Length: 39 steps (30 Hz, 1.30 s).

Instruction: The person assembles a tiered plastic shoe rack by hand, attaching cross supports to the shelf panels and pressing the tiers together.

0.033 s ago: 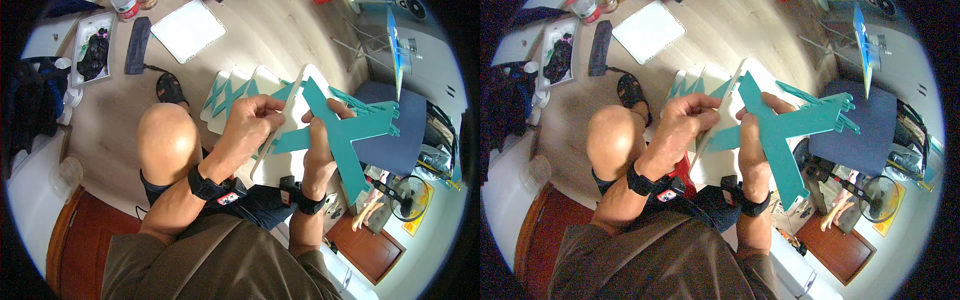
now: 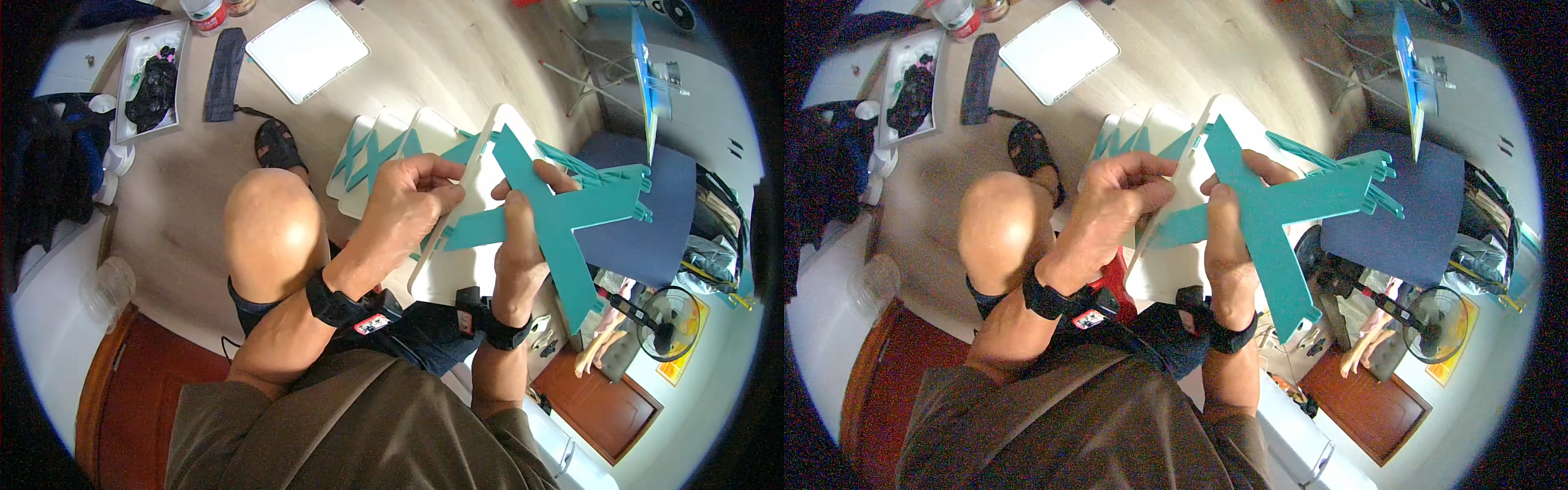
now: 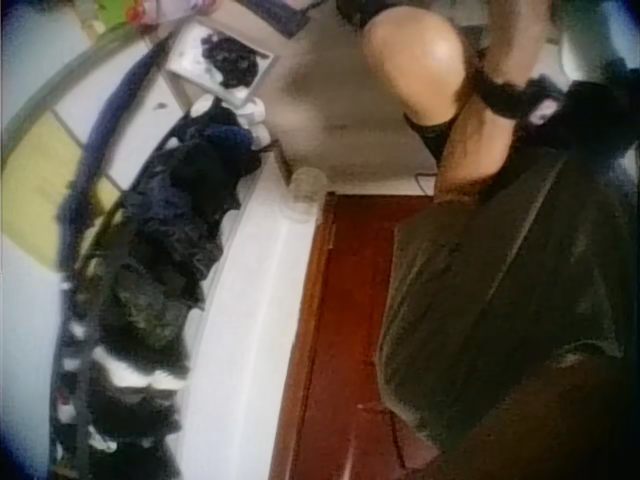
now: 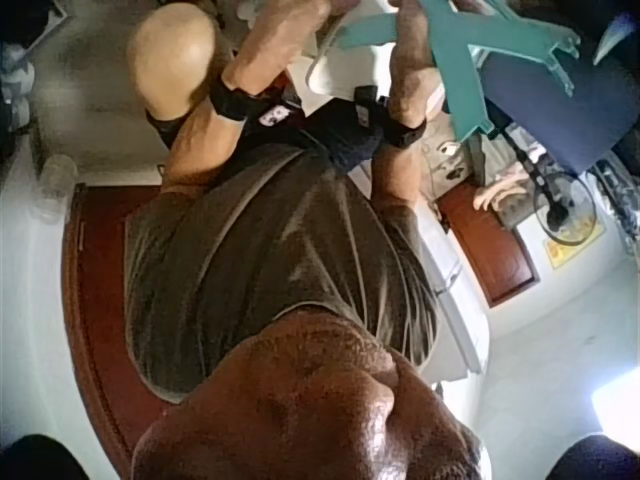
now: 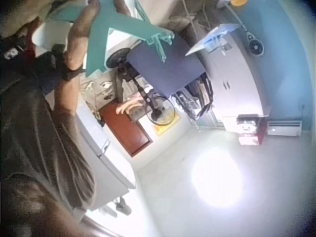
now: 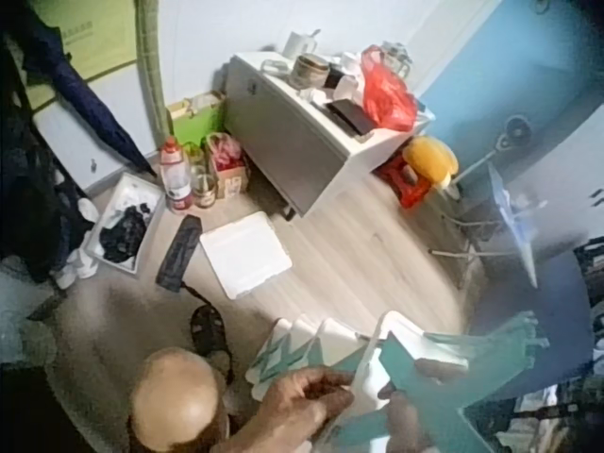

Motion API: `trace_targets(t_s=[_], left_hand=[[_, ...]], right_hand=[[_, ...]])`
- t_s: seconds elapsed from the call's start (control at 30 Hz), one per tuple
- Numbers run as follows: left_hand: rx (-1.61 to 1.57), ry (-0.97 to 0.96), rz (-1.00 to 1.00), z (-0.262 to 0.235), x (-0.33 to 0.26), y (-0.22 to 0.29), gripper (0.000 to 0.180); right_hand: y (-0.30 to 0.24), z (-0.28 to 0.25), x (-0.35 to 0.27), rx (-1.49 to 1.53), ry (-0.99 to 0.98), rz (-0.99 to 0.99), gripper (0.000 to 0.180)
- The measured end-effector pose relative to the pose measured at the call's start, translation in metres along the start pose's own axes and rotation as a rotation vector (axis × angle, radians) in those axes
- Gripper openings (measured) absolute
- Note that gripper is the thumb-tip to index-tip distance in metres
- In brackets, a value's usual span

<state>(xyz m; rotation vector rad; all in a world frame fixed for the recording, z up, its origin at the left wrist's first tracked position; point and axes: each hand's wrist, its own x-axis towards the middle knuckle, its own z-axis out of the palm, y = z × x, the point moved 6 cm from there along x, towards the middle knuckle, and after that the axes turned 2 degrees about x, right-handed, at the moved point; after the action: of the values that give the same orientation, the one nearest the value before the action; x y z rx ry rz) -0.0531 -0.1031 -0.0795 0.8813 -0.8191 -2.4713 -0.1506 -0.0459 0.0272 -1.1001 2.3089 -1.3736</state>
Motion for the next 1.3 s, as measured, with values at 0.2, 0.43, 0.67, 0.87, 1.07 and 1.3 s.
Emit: trace_targets(t_s=[0.2, 0.43, 0.67, 0.87, 1.07, 1.3], left_hand=[[-0.002, -0.029, 0.013, 0.000, 0.002, 0.000, 0.022], [0.075, 0.054, 0.064, -0.006, -0.005, 0.005, 0.023], [0.257, 0.035, -0.011, -0.027, -0.045, -0.003, 0.028], [0.198, -0.039, 0.125, -0.012, -0.055, -0.006, 0.043], [0.068, -0.060, 0.055, -0.009, -0.048, -0.017, 0.043], [0.017, -0.025, 0.049, -0.009, -0.048, -0.021, 0.039]], right_hand=[[0.001, 0.002, -0.006, -0.016, 0.042, 0.074, 0.032], [0.004, 0.006, 0.003, 0.036, 0.062, 0.091, 0.032], [0.001, 0.005, 0.002, 0.001, 0.073, 0.132, 0.030], [-0.004, 0.010, 0.007, -0.049, 0.052, 0.060, 0.028], [-0.005, 0.013, 0.005, -0.014, 0.031, 0.079, 0.028], [0.001, 0.011, 0.006, -0.068, 0.059, -0.007, 0.028]])
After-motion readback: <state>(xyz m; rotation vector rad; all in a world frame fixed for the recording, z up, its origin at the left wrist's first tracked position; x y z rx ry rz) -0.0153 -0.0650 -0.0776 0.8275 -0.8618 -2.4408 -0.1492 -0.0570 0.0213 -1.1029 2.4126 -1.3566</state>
